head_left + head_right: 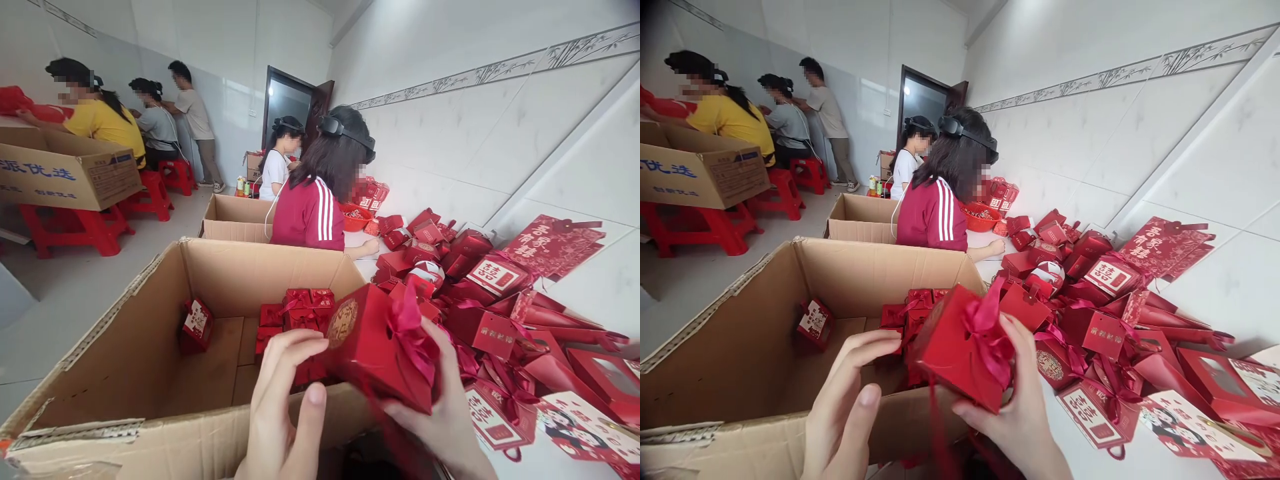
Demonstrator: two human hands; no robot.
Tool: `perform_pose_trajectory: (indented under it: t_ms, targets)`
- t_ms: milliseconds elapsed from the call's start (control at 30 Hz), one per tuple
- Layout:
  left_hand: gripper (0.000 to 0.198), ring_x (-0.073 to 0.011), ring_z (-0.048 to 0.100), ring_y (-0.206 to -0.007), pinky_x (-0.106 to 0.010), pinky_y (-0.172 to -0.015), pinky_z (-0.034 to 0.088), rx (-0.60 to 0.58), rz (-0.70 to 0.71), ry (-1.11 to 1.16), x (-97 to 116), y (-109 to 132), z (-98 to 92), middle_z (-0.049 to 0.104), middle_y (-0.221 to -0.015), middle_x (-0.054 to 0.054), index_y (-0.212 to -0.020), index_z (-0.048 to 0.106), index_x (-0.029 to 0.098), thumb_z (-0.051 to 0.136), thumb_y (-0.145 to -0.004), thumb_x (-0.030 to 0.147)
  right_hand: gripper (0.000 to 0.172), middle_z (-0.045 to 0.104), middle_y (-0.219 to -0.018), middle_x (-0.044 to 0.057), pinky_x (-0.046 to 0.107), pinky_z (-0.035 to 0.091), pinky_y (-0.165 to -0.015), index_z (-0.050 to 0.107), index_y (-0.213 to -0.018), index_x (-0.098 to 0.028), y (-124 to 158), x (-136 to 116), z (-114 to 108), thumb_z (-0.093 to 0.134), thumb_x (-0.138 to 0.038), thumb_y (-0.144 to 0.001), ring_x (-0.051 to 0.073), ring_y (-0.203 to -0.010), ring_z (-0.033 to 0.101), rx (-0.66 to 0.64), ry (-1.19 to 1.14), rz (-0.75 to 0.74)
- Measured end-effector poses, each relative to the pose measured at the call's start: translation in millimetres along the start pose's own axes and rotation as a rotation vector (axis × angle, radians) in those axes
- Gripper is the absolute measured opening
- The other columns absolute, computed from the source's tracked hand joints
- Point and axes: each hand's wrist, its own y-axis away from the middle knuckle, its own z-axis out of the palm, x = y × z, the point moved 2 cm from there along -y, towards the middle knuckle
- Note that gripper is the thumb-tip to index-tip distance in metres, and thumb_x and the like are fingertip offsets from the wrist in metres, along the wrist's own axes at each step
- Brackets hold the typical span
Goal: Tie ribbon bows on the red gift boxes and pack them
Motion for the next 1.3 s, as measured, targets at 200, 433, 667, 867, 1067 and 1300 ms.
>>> perform_pose_trajectory:
  t_ms: [200, 433, 667, 867, 1067, 1300]
  targets:
    - [0.037, -0.0194, 0.052, -0.095, -0.029, -0.082, 0.044, -0.063, -0.016, 0.143, 5, -10, 14.9, 0.054, -0.103, -0.003, -0.11, 0.057, 0.029, 0.043, -0.088, 0.055, 0.085, 0.034, -0.138, 0.014, 0.042, 0.049, -0.093, 0.023, -0.144, -0.026, -9, -40, -20, 0.071, -0.04, -0.075, 0.026, -0.129, 0.037, -0.067, 0.56, -0.513]
    - [0.056, -0.0168, 0.052, -0.082, -0.025, -0.071, 0.046, -0.082, 0.02, 0.247, -3, -21, 21.2, 0.053, -0.086, -0.002, -0.104, 0.06, 0.026, 0.024, -0.088, 0.066, 0.078, 0.026, -0.145, 0.012, 0.035, 0.051, -0.091, 0.019, -0.145, -0.026, 2, -32, -12, 0.065, -0.025, -0.082, 0.024, -0.135, 0.03, -0.138, 0.566, -0.532]
    - [0.008, -0.0124, 0.051, -0.074, -0.023, -0.062, 0.045, 0.017, 0.231, -0.056, 6, -17, 29.6, 0.049, -0.08, -0.001, -0.088, 0.059, 0.021, 0.061, -0.082, 0.017, 0.081, 0.023, -0.148, 0.01, 0.038, 0.047, -0.097, 0.018, -0.145, -0.026, -1, -27, -6, 0.065, -0.017, -0.08, 0.024, -0.136, 0.029, -0.165, 0.524, -0.55]
    - [0.016, -0.0103, 0.044, -0.06, -0.035, -0.073, 0.045, 0.148, 0.593, -0.183, 13, -2, 31.4, 0.046, -0.063, 0.004, -0.078, 0.065, 0.021, 0.068, -0.072, 0.007, 0.082, 0.026, -0.147, 0.007, 0.037, 0.047, -0.098, 0.021, -0.144, -0.028, -2, -30, -7, 0.067, -0.015, -0.078, 0.023, -0.136, 0.03, -0.08, 0.419, -0.562]
    - [0.018, -0.0089, 0.043, -0.058, -0.036, -0.076, 0.044, 0.169, 0.614, -0.209, 10, 3, 27.0, 0.046, -0.06, 0.006, -0.074, 0.065, 0.021, 0.068, -0.071, 0.004, 0.084, 0.029, -0.145, 0.008, 0.036, 0.049, -0.095, 0.023, -0.144, -0.028, -2, -30, -2, 0.069, -0.015, -0.075, 0.023, -0.133, 0.035, -0.066, 0.39, -0.594]
    - [0.011, -0.016, 0.055, -0.076, -0.035, -0.079, 0.044, 0.109, 0.355, -0.452, -17, -14, -34.6, 0.059, -0.079, -0.002, -0.092, 0.06, 0.02, 0.052, -0.085, 0.016, 0.077, 0.048, -0.136, 0.009, 0.043, 0.047, -0.096, 0.041, -0.133, -0.03, -10, -5, 4, 0.077, -0.042, -0.066, 0.028, -0.121, 0.051, 0.078, -0.221, 0.285]
